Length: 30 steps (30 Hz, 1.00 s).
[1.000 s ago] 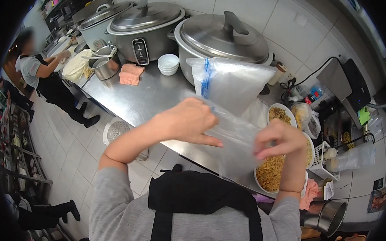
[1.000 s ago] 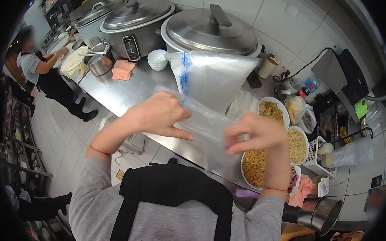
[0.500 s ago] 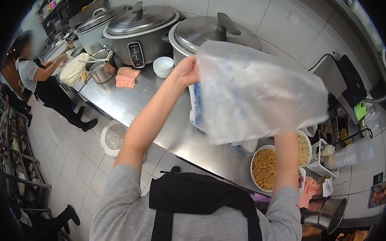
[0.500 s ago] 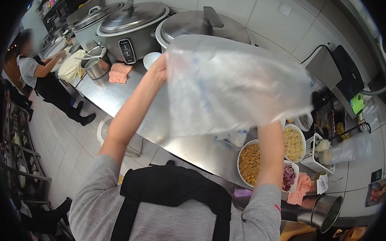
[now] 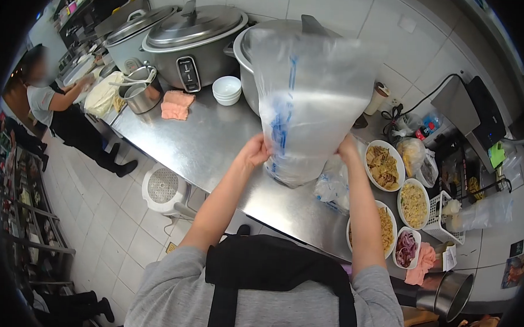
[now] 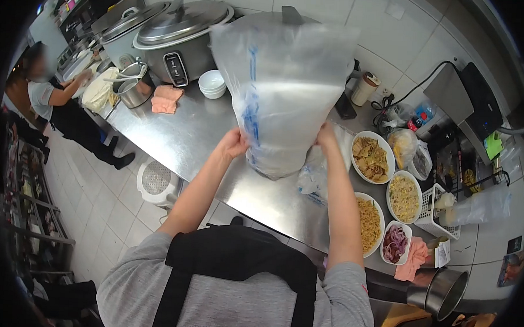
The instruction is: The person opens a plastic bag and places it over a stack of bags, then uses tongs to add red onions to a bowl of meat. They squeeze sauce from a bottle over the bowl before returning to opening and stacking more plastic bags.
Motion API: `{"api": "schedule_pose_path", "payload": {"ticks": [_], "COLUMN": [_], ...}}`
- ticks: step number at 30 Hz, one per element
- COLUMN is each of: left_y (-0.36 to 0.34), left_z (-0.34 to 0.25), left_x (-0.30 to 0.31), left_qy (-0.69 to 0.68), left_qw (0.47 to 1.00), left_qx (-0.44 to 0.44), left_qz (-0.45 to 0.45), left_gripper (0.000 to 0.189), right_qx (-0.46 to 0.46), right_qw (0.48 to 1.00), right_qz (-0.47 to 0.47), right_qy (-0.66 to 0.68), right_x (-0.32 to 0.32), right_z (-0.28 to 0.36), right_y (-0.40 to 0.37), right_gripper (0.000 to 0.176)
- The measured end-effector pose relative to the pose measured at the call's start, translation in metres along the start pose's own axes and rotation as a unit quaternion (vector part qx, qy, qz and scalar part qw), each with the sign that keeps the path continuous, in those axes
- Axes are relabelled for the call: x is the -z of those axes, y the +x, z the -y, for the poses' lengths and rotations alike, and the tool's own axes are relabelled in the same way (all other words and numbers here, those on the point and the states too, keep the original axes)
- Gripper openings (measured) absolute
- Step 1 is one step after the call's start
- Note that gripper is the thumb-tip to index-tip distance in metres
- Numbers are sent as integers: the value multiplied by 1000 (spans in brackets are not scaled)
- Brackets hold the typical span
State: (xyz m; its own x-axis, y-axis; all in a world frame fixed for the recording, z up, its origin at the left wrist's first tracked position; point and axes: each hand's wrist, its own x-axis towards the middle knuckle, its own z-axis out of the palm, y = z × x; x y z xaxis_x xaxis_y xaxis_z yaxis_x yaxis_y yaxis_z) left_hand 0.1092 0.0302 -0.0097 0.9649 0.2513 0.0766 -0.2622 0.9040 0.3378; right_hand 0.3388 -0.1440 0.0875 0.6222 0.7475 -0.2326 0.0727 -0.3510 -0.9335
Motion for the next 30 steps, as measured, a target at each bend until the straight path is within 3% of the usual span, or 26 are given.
{"api": "schedule_pose_path", "payload": {"ticks": [2, 3, 6, 7, 8, 10, 11, 16, 23, 26, 29, 30], "left_y": [-11, -24, -35, -39, -33, -30, -19, 22, 16, 3, -14, -31], "left_z": [12, 20, 14, 2, -6, -20, -21, -14, -12, -13, -20, -25], "left_x": [-2, -51, -56, -46, -39, -80, -68, -18, -13, -15, 4, 15], "left_qy": [169, 179, 306, 381, 427, 513, 526, 489, 460, 406, 320, 249], "left_qw": [971, 950, 905, 888, 865, 812, 811, 856, 849, 858, 884, 926], "left_qx": [-5, -5, 25, 70, 67, 65, 27, -36, 62, 92, 96, 114], "left_qz": [-171, -256, -296, -249, -255, -269, -255, -166, -252, -302, -328, -258], "left_gripper": [28, 18, 18, 28, 25, 21, 21, 29, 23, 20, 13, 13], "right_qx": [14, 23, 46, 48, 51, 40, 31, 77, 127, 82, 77, 89], "right_qw": [997, 998, 998, 998, 998, 998, 997, 992, 984, 968, 983, 981], "right_qz": [-75, -66, -39, -30, -22, 19, 40, 10, -52, -86, -145, -134], "right_qy": [-6, 4, 16, 13, 9, 46, 64, 102, 117, 221, 77, 111], "right_x": [-24, -29, -34, -35, -36, -39, -40, -63, -75, -65, -62, -61], "right_z": [-50, -54, -46, -44, -39, -22, -15, -56, -124, -85, -38, -48], "right_y": [1, -9, -31, -35, -36, -29, -25, 28, 47, 8, -47, -57], "right_gripper": [24, 24, 26, 26, 27, 26, 25, 25, 24, 24, 22, 20]}}
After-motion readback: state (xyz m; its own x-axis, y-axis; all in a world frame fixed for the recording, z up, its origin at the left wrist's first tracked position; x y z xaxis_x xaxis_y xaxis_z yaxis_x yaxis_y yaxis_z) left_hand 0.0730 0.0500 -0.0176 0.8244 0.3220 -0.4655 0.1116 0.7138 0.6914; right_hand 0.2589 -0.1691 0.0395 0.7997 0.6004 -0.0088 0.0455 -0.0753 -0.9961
